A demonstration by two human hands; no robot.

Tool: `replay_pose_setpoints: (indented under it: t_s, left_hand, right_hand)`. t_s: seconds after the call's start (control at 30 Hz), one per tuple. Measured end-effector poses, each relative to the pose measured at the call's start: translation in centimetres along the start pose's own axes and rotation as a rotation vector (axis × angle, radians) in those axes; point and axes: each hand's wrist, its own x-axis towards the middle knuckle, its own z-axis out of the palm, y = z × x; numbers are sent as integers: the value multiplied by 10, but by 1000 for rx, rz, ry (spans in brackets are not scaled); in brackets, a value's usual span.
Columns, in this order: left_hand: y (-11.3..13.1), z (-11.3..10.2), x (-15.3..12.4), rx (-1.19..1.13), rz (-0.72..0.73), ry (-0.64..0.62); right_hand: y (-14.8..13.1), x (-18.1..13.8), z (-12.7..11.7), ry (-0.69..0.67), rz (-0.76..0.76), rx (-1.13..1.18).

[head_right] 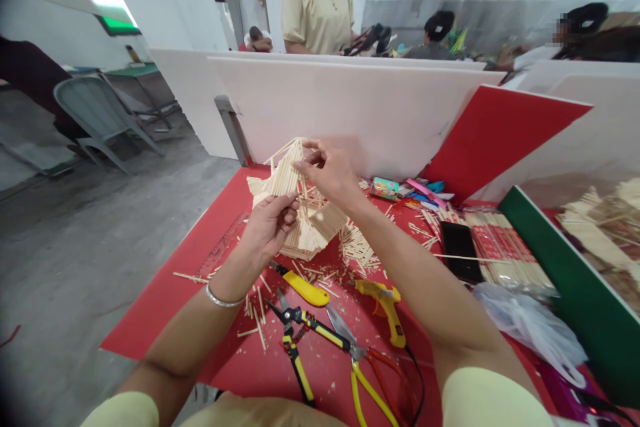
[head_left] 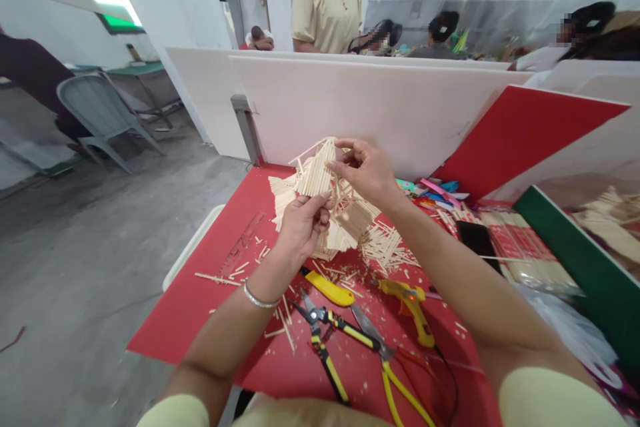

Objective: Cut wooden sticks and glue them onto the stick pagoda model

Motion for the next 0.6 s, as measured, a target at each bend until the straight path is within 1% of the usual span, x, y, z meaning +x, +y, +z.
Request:
replay_pose_setpoints:
  t_s: [0.6]
  left_hand:
    - [0,0,0,13,2,12]
  right_hand:
    - [1,0,1,9,-2,-21]
